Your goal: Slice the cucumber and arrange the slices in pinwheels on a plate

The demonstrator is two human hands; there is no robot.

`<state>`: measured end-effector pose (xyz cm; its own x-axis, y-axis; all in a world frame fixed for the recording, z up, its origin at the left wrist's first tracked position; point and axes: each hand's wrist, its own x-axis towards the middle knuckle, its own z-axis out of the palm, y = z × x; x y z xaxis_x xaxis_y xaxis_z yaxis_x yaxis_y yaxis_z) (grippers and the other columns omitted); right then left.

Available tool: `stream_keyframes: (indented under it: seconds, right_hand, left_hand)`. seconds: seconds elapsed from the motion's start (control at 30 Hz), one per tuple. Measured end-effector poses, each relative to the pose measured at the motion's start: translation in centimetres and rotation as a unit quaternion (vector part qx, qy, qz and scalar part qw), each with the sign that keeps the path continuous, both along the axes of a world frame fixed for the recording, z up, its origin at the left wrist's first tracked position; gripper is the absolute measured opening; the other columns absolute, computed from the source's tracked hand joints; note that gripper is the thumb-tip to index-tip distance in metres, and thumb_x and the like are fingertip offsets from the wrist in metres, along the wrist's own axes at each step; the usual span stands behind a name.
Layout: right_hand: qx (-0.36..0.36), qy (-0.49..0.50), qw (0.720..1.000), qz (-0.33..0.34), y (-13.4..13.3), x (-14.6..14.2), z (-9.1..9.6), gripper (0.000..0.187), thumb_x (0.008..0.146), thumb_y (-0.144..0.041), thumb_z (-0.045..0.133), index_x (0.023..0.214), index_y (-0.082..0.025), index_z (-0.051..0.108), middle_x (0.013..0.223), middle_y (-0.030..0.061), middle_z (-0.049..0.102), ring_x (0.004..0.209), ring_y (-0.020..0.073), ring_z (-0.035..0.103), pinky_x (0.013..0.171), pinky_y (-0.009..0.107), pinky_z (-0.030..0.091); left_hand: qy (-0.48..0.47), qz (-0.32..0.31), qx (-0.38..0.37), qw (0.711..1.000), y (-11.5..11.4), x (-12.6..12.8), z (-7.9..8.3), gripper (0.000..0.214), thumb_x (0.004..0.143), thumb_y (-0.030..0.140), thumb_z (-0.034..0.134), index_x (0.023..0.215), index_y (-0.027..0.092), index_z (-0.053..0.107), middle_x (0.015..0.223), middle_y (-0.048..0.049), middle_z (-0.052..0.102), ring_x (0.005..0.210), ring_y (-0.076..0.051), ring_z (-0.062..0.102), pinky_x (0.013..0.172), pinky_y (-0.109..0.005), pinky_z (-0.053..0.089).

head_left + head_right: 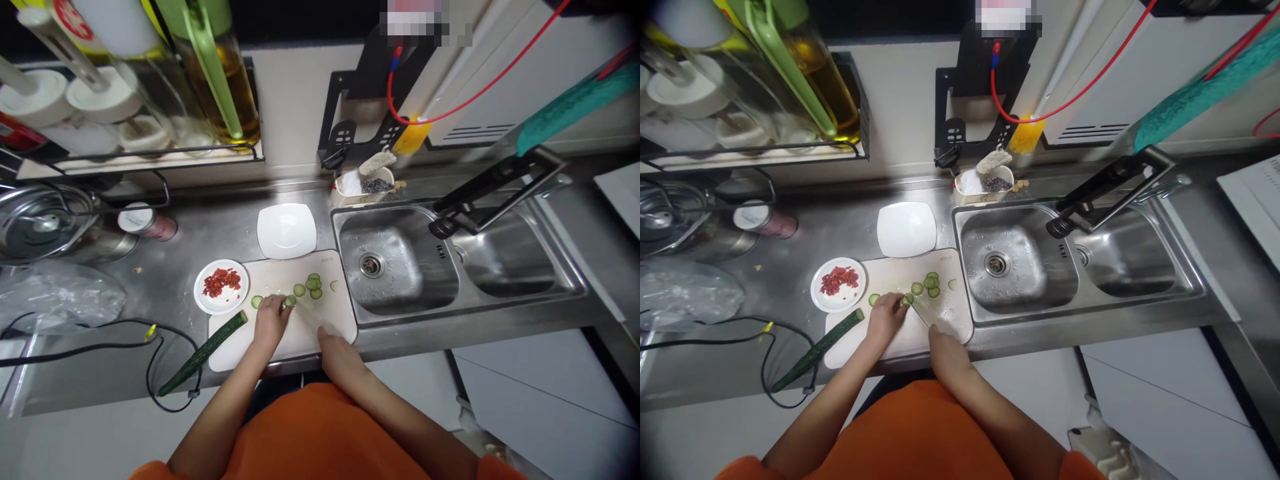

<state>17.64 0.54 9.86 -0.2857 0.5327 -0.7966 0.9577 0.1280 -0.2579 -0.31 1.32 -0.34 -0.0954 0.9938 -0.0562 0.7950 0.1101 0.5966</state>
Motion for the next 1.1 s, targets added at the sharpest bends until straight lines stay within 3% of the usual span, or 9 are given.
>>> stream_keyframes:
  seconds: [0.2,0.4,0.67,0.87,0.97,1.1]
  right_hand:
    - [-0.026,-0.014,0.999,-0.016,-0.7,1.4,0.9,0.047,0.079,0.001,0.032,0.121,-0.012,0.048,0.102,0.0163,0.066,0.099,0.0247,0.061,0.075,0.03,0.044]
    - [-0.021,-0.02,0.999,-0.02,-1.0,2.2,0.9,0.048,0.076,0.002,0.034,0.121,-0.013,0.047,0.1,0.0149,0.066,0.097,0.0249,0.062,0.073,0.03,0.043]
    - [-0.003,-0.026,1.0,-0.011,-1.0,2.4,0.2,0.046,0.076,0.002,0.036,0.118,-0.015,0.048,0.093,0.0133,0.067,0.094,0.024,0.063,0.07,0.029,0.043]
    - [-0.001,-0.027,1.0,-0.008,-0.9,2.5,0.2,0.044,0.077,0.002,0.037,0.115,-0.015,0.048,0.093,0.0132,0.066,0.093,0.0239,0.063,0.069,0.028,0.042]
    - [-0.001,-0.028,1.0,-0.008,-1.0,2.6,0.0,0.042,0.076,0.001,0.038,0.113,-0.015,0.049,0.091,0.0121,0.066,0.092,0.0236,0.063,0.068,0.028,0.042]
    - [0.007,-0.026,1.0,-0.005,-1.1,2.8,0.0,0.041,0.076,0.002,0.037,0.111,-0.016,0.049,0.092,0.0118,0.066,0.092,0.024,0.063,0.067,0.028,0.042]
  left_hand:
    - [-0.01,0.022,-0.033,0.999,0.6,0.1,0.5,0.012,0.073,0.022,0.062,0.085,0.019,0.062,0.079,-0.004,0.062,0.078,-0.019,0.055,0.073,-0.029,0.041]
    - [-0.037,0.061,-0.115,0.991,0.9,-0.6,2.1,0.008,0.078,0.027,0.057,0.073,0.021,0.058,0.062,0.0027,0.058,0.058,-0.012,0.052,0.058,-0.022,0.035]
    - [0.12,0.113,-0.152,0.974,0.5,-5.1,4.4,0.018,0.082,0.037,0.051,0.081,0.023,0.063,0.063,-0.0019,0.063,0.055,-0.016,0.055,0.054,-0.024,0.033]
    - [0.208,0.087,-0.169,0.96,0.1,-5.2,4.6,0.023,0.086,0.03,0.045,0.093,0.02,0.064,0.081,-0.0082,0.066,0.063,-0.018,0.059,0.056,-0.026,0.038]
    - [0.169,0.074,-0.125,0.975,0.4,-4.4,4.1,0.023,0.086,0.025,0.045,0.097,0.02,0.065,0.095,-0.0085,0.065,0.073,-0.018,0.061,0.065,-0.027,0.043]
    - [0.045,0.009,-0.052,0.998,1.8,-2.1,2.8,0.027,0.08,0.024,0.055,0.105,0.019,0.063,0.097,-0.0067,0.064,0.089,-0.018,0.059,0.082,-0.028,0.045]
